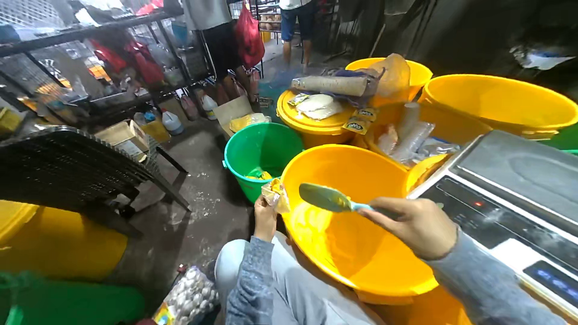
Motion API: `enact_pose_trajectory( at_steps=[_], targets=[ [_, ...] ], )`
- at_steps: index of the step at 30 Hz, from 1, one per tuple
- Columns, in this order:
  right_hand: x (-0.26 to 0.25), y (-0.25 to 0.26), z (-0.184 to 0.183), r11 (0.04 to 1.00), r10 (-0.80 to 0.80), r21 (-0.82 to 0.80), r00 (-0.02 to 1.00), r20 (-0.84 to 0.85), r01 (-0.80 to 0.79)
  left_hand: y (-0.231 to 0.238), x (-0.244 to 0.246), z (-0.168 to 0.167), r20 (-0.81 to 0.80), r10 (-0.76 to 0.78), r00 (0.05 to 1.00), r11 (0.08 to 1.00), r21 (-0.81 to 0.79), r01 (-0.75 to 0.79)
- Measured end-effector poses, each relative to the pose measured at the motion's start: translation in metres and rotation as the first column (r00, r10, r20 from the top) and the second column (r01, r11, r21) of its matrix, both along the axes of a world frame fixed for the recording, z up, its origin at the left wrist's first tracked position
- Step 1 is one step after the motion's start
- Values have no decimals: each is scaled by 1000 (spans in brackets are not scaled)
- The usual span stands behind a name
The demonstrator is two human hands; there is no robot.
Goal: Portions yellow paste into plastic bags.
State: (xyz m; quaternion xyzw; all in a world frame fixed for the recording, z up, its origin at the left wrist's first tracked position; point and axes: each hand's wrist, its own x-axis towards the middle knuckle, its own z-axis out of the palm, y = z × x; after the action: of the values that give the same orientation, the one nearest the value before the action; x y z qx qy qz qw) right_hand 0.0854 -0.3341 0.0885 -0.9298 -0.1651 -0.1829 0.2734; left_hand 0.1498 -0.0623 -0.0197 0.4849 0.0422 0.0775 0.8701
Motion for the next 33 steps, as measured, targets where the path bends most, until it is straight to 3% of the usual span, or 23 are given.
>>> enact_pose_trajectory(
  at_steps=[2,5,8,12,17,21,26,31,33],
  targets=[
    [19,-2,2,999,54,-18,987,150,-51,0,-5,5,-18,-107,994,991,-79,105],
    [46,7,-3,970,181,-230,879,441,-84,-2,-10,9,-12,-174,985,980,-99,172],
    [61,15,-5,906,348,-404,770,535,-129,3,-12,8,13,-198,980,972,-123,198],
    [60,27,-9,846,466,-489,744,480,-214,6,-12,6,22,-227,974,964,-135,228],
    [55,34,-21,836,465,-506,765,445,-213,6,-12,-1,32,-242,970,950,-193,244],
    [53,34,-16,768,546,-583,747,380,-265,9,-13,0,26,-254,967,948,-192,254],
    [53,36,5,606,643,-689,754,131,-397,8,-14,0,1,-286,958,958,-6,286],
    [73,48,25,786,413,-472,907,-82,-400,5,-3,-3,-34,-336,941,923,187,336],
    [75,54,35,809,325,-453,927,-186,-374,6,2,-5,-38,-329,943,901,285,326]
  ],
)
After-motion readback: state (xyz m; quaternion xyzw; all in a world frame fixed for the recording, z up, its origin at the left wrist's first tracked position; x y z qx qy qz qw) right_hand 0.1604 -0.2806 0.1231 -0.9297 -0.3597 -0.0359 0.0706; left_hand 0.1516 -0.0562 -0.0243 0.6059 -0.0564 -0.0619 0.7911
